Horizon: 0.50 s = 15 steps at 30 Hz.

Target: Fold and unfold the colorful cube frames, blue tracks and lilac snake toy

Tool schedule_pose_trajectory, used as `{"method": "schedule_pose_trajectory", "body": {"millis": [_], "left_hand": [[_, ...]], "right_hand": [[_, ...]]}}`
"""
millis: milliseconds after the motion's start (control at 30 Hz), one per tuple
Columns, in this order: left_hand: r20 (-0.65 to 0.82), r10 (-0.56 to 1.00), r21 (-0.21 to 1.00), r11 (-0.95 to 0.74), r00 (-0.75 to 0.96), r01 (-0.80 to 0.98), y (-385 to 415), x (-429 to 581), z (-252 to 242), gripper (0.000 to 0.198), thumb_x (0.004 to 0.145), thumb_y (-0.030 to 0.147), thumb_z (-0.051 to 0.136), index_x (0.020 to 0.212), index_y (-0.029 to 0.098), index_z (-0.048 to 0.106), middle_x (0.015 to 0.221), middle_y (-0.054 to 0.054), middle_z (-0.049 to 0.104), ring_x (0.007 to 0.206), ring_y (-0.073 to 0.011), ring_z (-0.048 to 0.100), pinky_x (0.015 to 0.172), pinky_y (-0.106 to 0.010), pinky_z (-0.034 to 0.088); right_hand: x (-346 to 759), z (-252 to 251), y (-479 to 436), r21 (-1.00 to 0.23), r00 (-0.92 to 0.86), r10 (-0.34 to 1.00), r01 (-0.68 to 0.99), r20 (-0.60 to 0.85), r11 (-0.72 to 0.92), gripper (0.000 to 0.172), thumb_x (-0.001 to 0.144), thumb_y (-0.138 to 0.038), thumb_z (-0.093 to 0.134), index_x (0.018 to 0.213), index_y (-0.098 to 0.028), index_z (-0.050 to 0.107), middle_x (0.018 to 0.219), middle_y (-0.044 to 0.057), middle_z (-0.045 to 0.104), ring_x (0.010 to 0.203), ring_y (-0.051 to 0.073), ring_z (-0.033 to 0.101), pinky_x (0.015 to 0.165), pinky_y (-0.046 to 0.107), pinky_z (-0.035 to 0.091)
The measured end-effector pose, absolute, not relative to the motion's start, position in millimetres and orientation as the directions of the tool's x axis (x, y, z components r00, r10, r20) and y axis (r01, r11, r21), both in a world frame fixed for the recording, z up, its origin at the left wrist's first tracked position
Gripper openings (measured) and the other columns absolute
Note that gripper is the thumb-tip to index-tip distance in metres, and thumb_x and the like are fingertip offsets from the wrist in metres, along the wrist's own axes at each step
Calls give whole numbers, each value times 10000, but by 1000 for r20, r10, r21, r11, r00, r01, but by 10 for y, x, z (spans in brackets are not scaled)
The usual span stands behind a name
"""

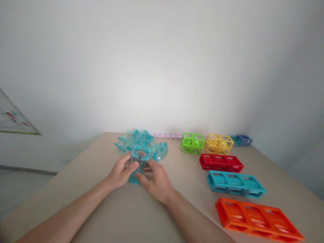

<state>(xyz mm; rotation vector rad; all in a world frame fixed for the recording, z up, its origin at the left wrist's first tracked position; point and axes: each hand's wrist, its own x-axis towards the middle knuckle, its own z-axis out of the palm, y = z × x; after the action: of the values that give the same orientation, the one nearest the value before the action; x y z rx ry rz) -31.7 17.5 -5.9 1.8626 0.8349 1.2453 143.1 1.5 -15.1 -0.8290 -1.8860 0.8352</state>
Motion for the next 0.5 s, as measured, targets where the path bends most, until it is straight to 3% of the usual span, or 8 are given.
{"method": "schedule_pose_trajectory", "body": {"millis": [100,233,400,500], "left_hand": [[477,861,872,-488,178,25,199,-282,-40,321,852,402,605,1070,168,577,1085,-106,683,1013,-230,646,907,-358,497],[444,895,896,-444,29,-15,250,-258,-51,313,812,388,660,1003,159,566,946,-78,711,871,-214,685,803,-363,548],[433,895,900,-435,112,-1,261,-272,-95,249,816,358,665,947,164,580,944,-76,735,897,-226,698,888,-404,517],[440,890,895,-445,116,18,253,-275,-94,246,837,376,638,945,160,595,961,-90,731,921,-232,690,905,-406,506]], "right_hand": [[1440,-169,38,-790,-292,830,275,474,548,223,815,-318,649,985,-193,576,922,41,673,828,170,639,793,325,537],[1464,-161,63,-749,-162,842,394,514,533,182,845,-359,603,835,-183,556,714,8,604,650,141,572,643,268,487],[1481,-143,75,-725,-135,845,456,517,516,221,883,-388,557,814,-180,585,687,-7,562,592,118,494,579,241,410],[1483,-174,91,-738,-81,846,450,527,503,299,889,-405,545,685,-190,514,603,-31,485,564,112,449,560,241,376]]}}
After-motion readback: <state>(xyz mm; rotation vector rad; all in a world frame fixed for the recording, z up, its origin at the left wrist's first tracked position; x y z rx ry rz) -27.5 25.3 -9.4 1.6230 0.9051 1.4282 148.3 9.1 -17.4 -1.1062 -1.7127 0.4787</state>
